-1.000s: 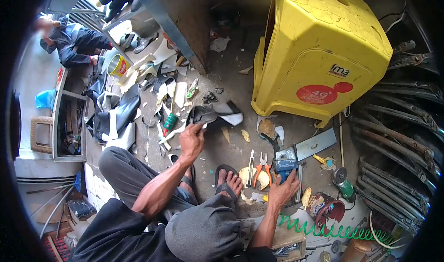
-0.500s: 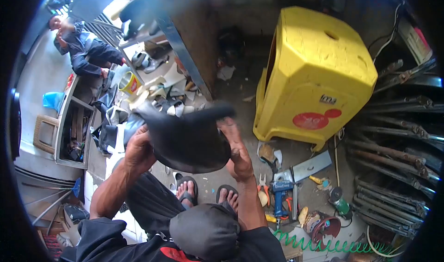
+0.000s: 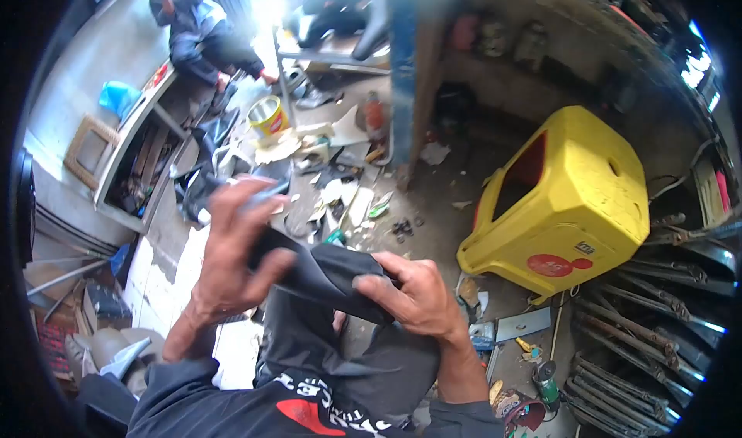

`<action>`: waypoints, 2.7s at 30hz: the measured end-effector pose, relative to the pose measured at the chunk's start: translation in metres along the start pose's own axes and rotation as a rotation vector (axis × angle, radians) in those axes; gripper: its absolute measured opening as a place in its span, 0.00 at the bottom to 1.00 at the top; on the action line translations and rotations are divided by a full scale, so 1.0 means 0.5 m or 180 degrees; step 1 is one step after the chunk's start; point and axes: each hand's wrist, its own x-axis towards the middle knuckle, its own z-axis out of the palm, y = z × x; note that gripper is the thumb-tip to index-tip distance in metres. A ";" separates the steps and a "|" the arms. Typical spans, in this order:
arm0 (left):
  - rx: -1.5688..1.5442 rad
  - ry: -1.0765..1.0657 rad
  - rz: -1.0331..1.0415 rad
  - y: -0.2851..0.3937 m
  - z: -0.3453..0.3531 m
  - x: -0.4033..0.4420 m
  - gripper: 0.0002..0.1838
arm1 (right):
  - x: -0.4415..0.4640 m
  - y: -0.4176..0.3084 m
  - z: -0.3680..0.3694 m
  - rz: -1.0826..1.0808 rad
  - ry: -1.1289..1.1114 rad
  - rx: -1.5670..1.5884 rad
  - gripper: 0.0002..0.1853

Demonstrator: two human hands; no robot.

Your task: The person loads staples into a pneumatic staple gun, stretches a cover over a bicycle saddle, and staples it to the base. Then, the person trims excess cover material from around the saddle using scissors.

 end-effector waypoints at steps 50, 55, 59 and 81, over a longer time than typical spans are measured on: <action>-0.1076 -0.0946 0.0081 0.019 0.144 -0.105 0.16 | -0.087 0.039 0.206 -0.0517 0.1357 -0.2759 0.21; -0.0869 -0.0811 -0.0066 0.026 0.148 -0.082 0.12 | -0.059 0.057 0.224 -0.0670 0.2156 -0.2889 0.12; -0.0648 -0.0151 0.0113 0.017 0.131 -0.040 0.14 | -0.008 0.043 0.184 -0.1358 0.2261 -0.3108 0.18; -0.1799 -0.0585 0.0269 -0.032 0.164 -0.008 0.09 | 0.002 0.079 0.163 -0.1469 0.2366 -0.3186 0.13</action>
